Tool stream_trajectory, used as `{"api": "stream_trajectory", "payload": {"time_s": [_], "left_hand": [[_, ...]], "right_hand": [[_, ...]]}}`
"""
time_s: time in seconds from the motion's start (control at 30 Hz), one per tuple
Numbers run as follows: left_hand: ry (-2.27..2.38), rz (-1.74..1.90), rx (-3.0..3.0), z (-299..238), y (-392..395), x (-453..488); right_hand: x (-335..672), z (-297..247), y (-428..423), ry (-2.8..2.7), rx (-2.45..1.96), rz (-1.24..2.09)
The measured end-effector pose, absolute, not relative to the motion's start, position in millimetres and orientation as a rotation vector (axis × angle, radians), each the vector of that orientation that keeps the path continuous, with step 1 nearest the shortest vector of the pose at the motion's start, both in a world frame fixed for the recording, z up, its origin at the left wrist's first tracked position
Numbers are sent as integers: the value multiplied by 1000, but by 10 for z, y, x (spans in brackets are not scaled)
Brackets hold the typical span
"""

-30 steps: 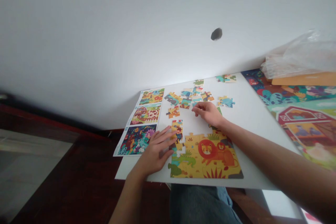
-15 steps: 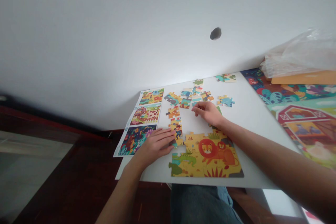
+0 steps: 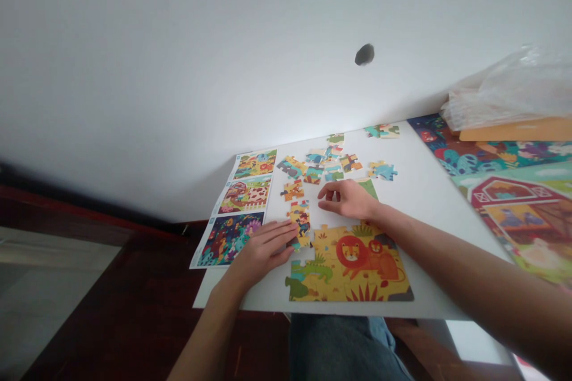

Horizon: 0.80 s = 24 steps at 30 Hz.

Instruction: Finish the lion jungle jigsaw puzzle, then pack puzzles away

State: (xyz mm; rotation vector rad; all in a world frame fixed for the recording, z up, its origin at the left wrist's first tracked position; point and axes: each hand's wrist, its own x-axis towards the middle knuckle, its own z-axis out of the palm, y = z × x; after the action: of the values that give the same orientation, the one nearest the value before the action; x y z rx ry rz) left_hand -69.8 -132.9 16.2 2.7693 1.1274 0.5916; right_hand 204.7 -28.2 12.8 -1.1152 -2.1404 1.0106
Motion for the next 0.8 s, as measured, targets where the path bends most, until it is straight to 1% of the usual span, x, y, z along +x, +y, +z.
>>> {"api": "stream_trajectory", "payload": {"time_s": [0.63,0.7,0.8], "left_hand": [[1133,536,2651,209,-1532,-564],[1149,532,2629,208,-1568,-556],[1164,515,2623,197,-1628,-558]], "right_hand": [[2045,140,-273,-2111,-1139,1009],[2051,158,-288,-2199,-1127,952],[2064,216,-338,-2442,-1048,759]]}}
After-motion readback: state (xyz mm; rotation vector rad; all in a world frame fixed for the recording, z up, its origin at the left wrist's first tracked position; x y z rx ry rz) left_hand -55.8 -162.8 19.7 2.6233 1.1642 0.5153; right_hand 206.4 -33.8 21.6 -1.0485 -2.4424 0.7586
